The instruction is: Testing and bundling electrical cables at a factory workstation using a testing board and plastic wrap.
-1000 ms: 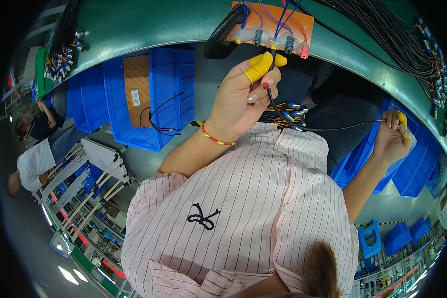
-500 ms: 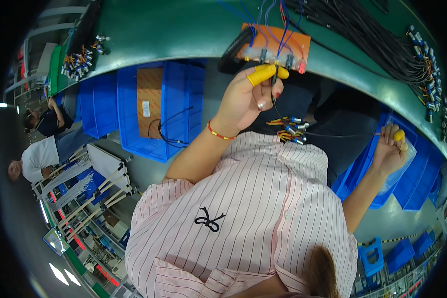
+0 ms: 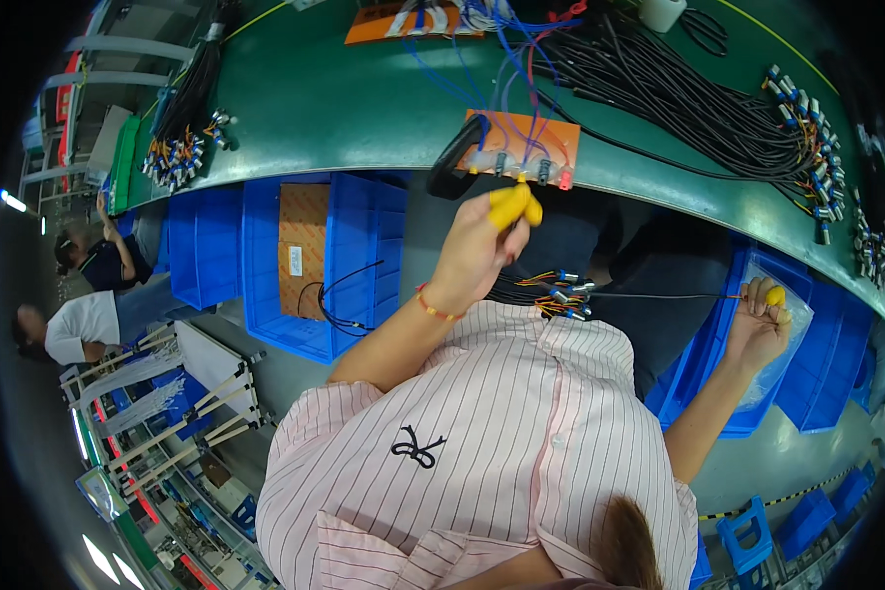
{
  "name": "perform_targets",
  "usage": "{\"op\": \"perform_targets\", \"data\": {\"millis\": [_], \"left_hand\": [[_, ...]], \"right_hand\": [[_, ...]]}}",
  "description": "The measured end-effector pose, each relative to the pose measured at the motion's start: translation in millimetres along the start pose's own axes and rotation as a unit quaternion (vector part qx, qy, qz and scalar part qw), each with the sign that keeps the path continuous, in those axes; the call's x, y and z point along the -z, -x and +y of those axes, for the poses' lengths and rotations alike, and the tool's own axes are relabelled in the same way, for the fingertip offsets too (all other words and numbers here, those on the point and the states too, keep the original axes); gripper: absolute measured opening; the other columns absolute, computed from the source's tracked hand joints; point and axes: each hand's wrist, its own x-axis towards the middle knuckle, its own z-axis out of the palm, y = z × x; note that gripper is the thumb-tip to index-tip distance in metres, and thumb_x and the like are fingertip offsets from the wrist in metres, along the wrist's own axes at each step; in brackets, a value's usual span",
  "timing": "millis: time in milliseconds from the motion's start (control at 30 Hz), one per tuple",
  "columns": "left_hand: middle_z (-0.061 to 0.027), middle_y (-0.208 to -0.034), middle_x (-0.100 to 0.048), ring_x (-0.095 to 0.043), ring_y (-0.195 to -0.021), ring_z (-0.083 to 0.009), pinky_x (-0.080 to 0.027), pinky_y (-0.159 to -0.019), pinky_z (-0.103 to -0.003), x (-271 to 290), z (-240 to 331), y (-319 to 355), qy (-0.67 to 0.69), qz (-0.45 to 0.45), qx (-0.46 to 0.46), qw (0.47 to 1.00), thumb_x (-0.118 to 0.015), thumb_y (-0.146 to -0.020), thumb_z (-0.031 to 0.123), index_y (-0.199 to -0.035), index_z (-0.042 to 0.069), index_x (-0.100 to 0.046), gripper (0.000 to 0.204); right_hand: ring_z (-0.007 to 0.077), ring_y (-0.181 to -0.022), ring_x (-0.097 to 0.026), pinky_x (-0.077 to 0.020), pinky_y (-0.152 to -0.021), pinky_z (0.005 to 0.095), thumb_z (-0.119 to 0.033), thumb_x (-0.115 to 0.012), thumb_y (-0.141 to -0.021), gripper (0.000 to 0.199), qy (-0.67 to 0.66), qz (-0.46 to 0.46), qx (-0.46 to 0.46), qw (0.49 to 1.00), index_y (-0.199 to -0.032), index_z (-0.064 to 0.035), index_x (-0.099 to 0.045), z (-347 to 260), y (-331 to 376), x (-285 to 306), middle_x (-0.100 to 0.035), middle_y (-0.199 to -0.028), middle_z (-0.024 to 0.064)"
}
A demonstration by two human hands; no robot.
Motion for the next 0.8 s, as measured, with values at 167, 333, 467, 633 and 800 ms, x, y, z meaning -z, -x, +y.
{"op": "perform_targets", "data": {"millis": [167,333,467,633,800], "left_hand": [[-0.0039,-0.057,-0.056,-0.043,-0.043,-0.0047,-0.030,-0.040,-0.019,-13,4,38,-0.097,-0.138,0.063,0.984,-0.047,-0.101,0.020,-0.096,-0.003,-0.062,0.028],[-0.0034,-0.065,-0.058,-0.045,-0.046,-0.0042,-0.037,-0.046,-0.016,-48,32,0,-0.072,-0.096,-0.036,0.992,-0.046,-0.101,0.019,-0.109,-0.001,-0.063,0.028],[-0.0112,-0.096,-0.066,-0.058,-0.067,-0.0090,-0.047,-0.060,-0.021,-78,53,-45,-0.008,-0.099,-0.153,0.983,-0.052,-0.097,0.012,-0.130,-0.003,-0.049,0.036],[-0.0208,-0.138,-0.048,-0.053,-0.123,-0.0313,-0.043,-0.100,-0.038,-83,58,-63,-0.119,-0.101,-0.218,0.963,-0.053,-0.094,0.009,-0.137,-0.005,-0.041,0.047],[-0.0190,-0.114,-0.064,-0.064,-0.104,-0.0258,-0.048,-0.094,-0.036,-54,39,-33,-0.198,-0.193,-0.130,0.952,-0.054,-0.095,0.011,-0.126,-0.006,-0.054,0.035]], "right_hand": [[0.0173,-0.069,-0.029,-0.0268,-0.069,0.0304,-0.016,-0.052,-0.076,0.019,-0.004,-0.020,0.003,1.000,-0.067,-0.0091,-0.037,-22,-1,7,-0.033,-0.070,0.0059],[0.0174,-0.071,-0.030,-0.0280,-0.073,0.0315,-0.015,-0.053,-0.074,0.011,-0.027,-0.018,0.061,0.998,-0.075,-0.0049,-0.050,-55,-17,-9,-0.034,-0.073,0.0057],[0.0172,-0.072,-0.031,-0.0279,-0.075,0.0319,-0.015,-0.055,-0.071,0.026,-0.030,-0.050,0.095,0.994,-0.090,0.0026,-0.057,-80,-43,-30,-0.035,-0.072,0.0055],[0.0180,-0.073,-0.033,-0.0286,-0.078,0.0338,-0.015,-0.055,-0.068,0.041,-0.086,-0.168,0.085,0.978,-0.102,0.0082,-0.056,-91,-103,-15,-0.037,-0.072,0.0059],[0.0212,-0.073,-0.035,-0.0310,-0.079,0.0359,-0.012,-0.048,-0.068,0.037,-0.076,-0.160,0.091,0.980,-0.095,0.0115,-0.059,-72,-157,-8,-0.041,-0.071,0.0105]]}}
